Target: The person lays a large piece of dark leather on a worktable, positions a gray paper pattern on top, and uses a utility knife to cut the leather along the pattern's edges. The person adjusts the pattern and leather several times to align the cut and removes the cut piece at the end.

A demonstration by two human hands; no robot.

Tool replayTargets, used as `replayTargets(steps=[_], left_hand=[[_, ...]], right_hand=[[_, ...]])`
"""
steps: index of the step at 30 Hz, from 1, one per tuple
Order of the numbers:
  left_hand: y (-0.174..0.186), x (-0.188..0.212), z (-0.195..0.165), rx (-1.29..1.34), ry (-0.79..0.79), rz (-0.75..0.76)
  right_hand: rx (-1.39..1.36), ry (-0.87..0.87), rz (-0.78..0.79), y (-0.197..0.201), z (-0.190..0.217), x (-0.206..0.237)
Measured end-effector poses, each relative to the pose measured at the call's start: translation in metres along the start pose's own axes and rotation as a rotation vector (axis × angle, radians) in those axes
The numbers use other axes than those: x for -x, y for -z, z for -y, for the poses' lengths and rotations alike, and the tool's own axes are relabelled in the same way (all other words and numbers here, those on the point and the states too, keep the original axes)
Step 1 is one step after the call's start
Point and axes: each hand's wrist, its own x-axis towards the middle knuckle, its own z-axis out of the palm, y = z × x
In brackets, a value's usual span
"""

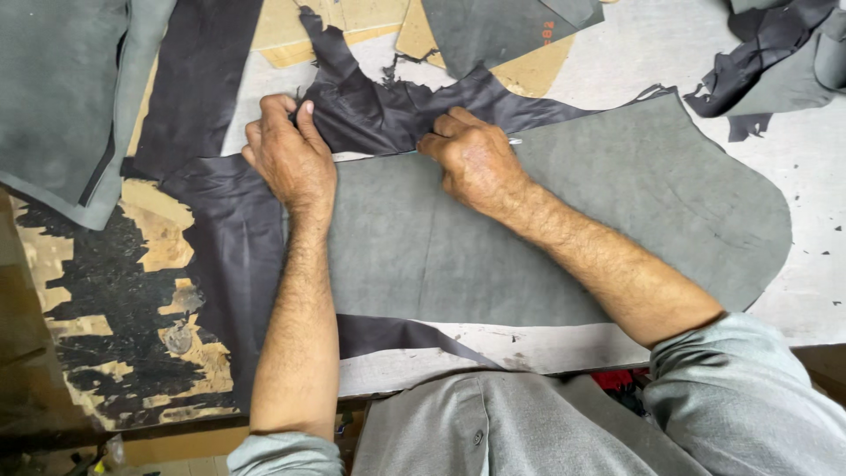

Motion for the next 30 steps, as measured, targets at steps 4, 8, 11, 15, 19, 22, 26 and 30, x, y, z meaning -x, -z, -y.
replayTargets(steps=[4,8,11,15,19,22,26,30], left_hand=[[-0.001,-0.001,-0.001,-0.028,0.000,0.022],[-0.001,-0.001,-0.002,-0.044,-0.007,0.025],[0.000,0.001,-0.004,-0.042,-0.003,0.022],[0.000,0.001,-0.006,-0.041,0.001,0.027],[-0.001,0.001,-0.007,-0.046,-0.005,0.034],[-0.002,0.002,-0.007,-0.043,-0.003,0.037],[-0.003,0.002,-0.007,-0.047,-0.027,0.034],[-0.005,0.003,-0.008,-0.054,-0.010,0.039]], right_hand=[[0.016,-0.024,0.044,0.025,-0.028,0.020],[0.030,-0.026,0.049,0.049,-0.057,0.043],[0.039,-0.048,0.045,0.064,-0.076,0.059],[0.062,-0.109,0.088,0.085,-0.102,0.079],[0.087,-0.076,0.068,0.105,-0.128,0.095],[0.103,-0.078,0.071,0.118,-0.148,0.108],[0.209,-0.078,0.090,0.134,-0.176,0.129],[0.296,-0.078,0.108,0.151,-0.212,0.150]])
